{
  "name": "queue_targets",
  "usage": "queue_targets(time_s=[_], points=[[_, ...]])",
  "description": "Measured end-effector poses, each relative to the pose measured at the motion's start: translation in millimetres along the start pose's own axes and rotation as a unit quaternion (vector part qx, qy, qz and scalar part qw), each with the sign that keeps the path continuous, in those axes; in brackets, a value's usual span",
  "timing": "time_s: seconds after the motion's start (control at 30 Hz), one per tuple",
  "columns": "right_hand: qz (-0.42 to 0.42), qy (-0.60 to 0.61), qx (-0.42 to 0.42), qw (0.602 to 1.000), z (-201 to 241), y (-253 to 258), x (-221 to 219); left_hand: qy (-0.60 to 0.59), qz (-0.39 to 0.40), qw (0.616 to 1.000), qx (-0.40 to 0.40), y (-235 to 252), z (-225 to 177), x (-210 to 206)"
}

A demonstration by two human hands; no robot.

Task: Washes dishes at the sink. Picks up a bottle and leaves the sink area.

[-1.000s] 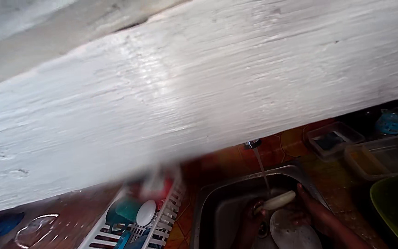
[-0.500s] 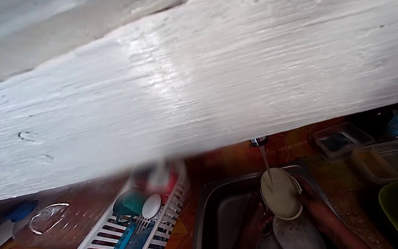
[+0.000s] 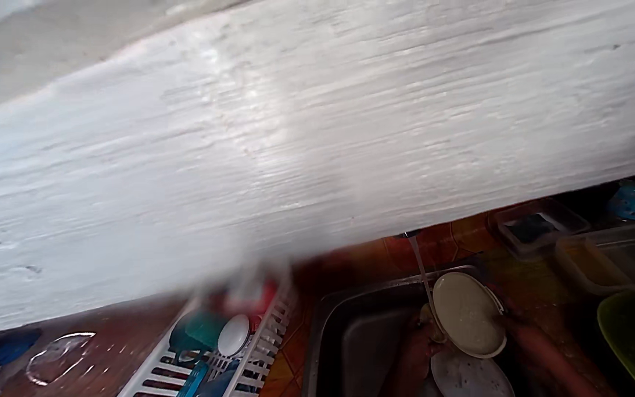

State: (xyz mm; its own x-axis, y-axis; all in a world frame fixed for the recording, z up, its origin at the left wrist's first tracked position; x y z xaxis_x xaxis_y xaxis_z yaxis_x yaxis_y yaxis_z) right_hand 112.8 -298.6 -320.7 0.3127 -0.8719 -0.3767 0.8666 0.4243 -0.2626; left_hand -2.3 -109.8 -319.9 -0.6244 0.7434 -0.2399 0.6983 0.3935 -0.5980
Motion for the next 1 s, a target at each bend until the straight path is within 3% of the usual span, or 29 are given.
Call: queue_targets(time_s=[0.17,0.27,0.33,0.4,0.53,0.63,0.7,0.77,0.9,0.97,1.0], points=[[0.006,0.042,-0.031,0.999,-5,0,-14,-0.019,0.032,0.999,0.008,-5,0,1],[0.030,0.054,-0.041,0.997,-9,7,-29,-0.059,0.010,0.998,-0.010,-6,-5,13],[0.043,0.053,-0.061,0.996,-16,10,-39,-0.021,-0.017,0.998,-0.051,-8,-14,22],[0.055,0.044,-0.068,0.995,-23,10,-48,0.098,-0.051,0.986,-0.122,-14,-30,29],[0.073,0.061,-0.079,0.992,-28,7,-63,0.381,-0.054,0.877,-0.288,-33,-55,37],[0.089,0.092,-0.102,0.986,-31,12,-65,0.551,-0.008,0.724,-0.415,-53,-48,28],[0.107,0.089,-0.099,0.985,-31,13,-69,0.656,0.027,0.622,-0.427,-61,-38,23],[0.120,0.067,-0.095,0.986,-30,10,-73,0.688,0.032,0.568,-0.450,-65,-30,21],[0.122,-0.032,-0.102,0.987,-26,1,-69,0.632,0.054,0.569,-0.523,-81,-35,17],[0.124,-0.071,-0.109,0.984,-20,-5,-68,0.603,0.069,0.623,-0.494,-89,-41,16],[0.142,-0.067,-0.120,0.980,-19,-8,-69,0.585,0.066,0.670,-0.452,-94,-47,18]])
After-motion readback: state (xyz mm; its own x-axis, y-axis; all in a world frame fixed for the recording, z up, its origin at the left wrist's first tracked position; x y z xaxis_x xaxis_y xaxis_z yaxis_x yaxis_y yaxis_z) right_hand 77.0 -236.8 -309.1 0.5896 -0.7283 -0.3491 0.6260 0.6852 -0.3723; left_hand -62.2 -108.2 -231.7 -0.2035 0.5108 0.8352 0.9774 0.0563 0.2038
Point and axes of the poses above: each hand's wrist, its own y-axis towards the middle knuckle, its own x-axis out of the back of the hand, z = x × y, the point moved 6 cm from there along y, towards the middle knuckle
